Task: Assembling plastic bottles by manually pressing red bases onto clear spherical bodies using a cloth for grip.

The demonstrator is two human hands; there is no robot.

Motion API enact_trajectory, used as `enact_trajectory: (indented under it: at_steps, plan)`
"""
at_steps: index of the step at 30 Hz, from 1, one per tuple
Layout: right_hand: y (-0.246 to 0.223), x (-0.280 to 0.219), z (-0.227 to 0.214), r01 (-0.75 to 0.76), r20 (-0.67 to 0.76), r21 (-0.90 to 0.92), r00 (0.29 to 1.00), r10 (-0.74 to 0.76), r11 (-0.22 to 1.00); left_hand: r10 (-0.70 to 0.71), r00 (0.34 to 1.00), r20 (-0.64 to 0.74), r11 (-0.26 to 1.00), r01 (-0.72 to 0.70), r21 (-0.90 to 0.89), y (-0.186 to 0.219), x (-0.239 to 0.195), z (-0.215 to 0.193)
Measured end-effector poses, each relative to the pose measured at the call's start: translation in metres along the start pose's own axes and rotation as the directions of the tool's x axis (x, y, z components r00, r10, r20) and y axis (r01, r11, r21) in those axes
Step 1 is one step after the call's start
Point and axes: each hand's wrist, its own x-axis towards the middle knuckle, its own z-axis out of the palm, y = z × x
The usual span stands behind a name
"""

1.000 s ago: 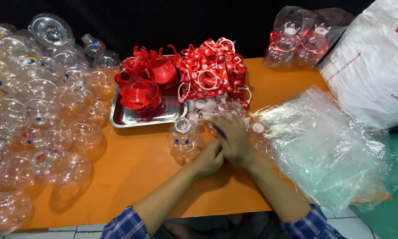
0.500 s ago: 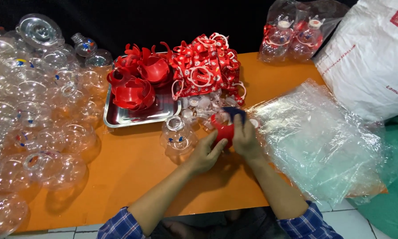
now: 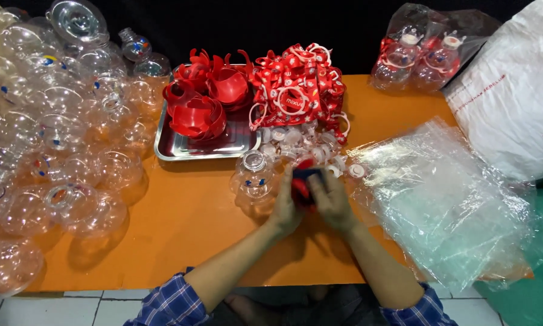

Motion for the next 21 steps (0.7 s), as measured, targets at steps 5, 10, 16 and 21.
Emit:
enact_trajectory:
  at_steps: [5,10,16,21]
  plan:
    - [0.018,0.009,-0.005,0.255,0.287,-0.241,0.940,-0.183,0.936,-0.116,0.993,-0.033,0.986,0.111,-0.126,-0.035,0.024,-0.042]
    - [0.034,0.009,-0.015,0.255,0.120,-0.693,0.963,-0.241,0.674,-0.216,0.973,-0.082,0.970,0.205,-0.127,-0.051,0.036,-0.050]
    - [0.021,0.007,0.007,0.201,0.233,-0.329,0.964,-0.127,0.923,-0.346,0.938,-0.025,0.918,0.332,-0.217,-0.054,0.051,-0.056]
    - [0.038,0.017,-0.002,0.298,0.109,-0.778,0.931,-0.348,0.552,-0.371,0.927,-0.052,0.875,0.330,-0.353,-0.031,0.030,-0.029]
